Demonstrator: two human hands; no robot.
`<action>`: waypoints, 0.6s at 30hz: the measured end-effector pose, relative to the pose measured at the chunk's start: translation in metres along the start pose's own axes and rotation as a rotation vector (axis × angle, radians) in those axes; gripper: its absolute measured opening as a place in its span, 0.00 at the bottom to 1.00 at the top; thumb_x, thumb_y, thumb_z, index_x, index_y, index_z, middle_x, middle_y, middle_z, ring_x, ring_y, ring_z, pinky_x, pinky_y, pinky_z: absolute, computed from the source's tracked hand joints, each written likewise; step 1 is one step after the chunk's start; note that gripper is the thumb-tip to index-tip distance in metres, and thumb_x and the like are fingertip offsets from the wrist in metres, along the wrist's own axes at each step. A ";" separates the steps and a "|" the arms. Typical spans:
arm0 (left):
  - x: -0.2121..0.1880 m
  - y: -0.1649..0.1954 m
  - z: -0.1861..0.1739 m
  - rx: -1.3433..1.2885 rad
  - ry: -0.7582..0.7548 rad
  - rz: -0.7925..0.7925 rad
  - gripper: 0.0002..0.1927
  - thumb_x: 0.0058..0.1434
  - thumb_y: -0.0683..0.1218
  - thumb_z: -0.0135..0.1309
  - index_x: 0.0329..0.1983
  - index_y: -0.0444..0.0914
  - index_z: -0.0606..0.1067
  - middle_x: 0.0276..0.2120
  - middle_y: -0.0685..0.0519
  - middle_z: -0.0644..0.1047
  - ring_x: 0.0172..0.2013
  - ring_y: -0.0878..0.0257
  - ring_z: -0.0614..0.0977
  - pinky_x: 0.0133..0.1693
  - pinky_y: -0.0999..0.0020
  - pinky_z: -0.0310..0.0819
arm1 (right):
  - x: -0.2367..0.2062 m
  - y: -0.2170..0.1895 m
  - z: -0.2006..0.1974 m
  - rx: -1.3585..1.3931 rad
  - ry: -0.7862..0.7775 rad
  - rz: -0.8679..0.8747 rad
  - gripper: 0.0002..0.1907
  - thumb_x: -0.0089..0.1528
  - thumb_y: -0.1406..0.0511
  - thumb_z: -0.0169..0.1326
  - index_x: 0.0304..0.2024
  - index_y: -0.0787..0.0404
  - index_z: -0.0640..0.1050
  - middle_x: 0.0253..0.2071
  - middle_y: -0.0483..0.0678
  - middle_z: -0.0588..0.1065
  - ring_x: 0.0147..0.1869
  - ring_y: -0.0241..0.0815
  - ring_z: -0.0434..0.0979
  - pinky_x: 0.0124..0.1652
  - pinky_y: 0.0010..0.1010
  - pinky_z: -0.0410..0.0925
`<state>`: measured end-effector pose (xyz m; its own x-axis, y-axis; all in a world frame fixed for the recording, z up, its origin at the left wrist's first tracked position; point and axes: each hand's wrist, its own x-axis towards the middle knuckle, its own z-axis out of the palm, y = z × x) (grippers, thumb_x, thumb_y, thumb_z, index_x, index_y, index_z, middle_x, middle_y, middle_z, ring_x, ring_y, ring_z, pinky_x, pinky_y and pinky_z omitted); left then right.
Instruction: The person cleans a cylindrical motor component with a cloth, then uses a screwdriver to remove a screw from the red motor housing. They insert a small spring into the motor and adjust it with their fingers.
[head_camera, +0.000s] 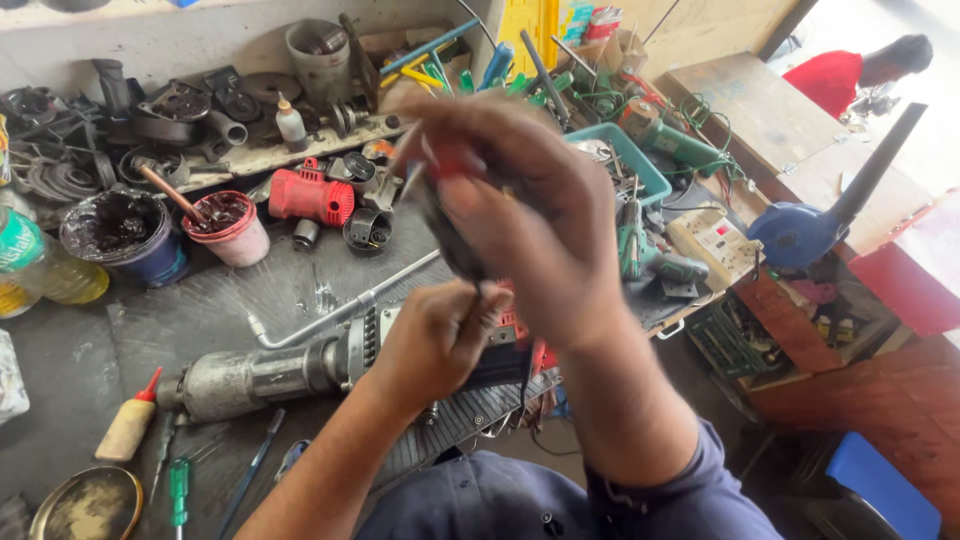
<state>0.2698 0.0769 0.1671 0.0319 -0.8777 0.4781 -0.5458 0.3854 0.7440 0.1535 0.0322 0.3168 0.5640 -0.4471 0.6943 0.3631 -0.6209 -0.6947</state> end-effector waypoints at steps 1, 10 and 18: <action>0.000 0.000 0.001 -0.014 -0.028 -0.175 0.05 0.64 0.43 0.52 0.34 0.36 0.76 0.33 0.42 0.80 0.38 0.44 0.84 0.42 0.52 0.75 | -0.006 -0.003 0.011 -0.200 0.088 -0.081 0.17 0.75 0.60 0.53 0.55 0.70 0.73 0.46 0.50 0.73 0.50 0.35 0.76 0.51 0.24 0.70; -0.008 0.002 0.001 0.027 -0.010 0.165 0.13 0.72 0.47 0.52 0.33 0.35 0.75 0.29 0.43 0.75 0.35 0.42 0.78 0.38 0.50 0.68 | -0.008 0.031 -0.005 0.203 -0.050 0.123 0.24 0.68 0.53 0.60 0.49 0.68 0.74 0.38 0.51 0.76 0.40 0.35 0.76 0.42 0.23 0.68; 0.003 0.017 0.003 -0.028 0.191 0.457 0.13 0.77 0.48 0.46 0.43 0.32 0.74 0.37 0.38 0.77 0.39 0.42 0.79 0.40 0.50 0.71 | -0.004 -0.016 0.031 -0.109 0.137 -0.109 0.30 0.67 0.52 0.62 0.57 0.67 0.66 0.41 0.49 0.71 0.44 0.33 0.71 0.47 0.21 0.66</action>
<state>0.2581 0.0797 0.1800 -0.0512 -0.5501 0.8335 -0.5173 0.7286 0.4490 0.1688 0.0640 0.3190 0.4172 -0.4521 0.7884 0.3295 -0.7332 -0.5948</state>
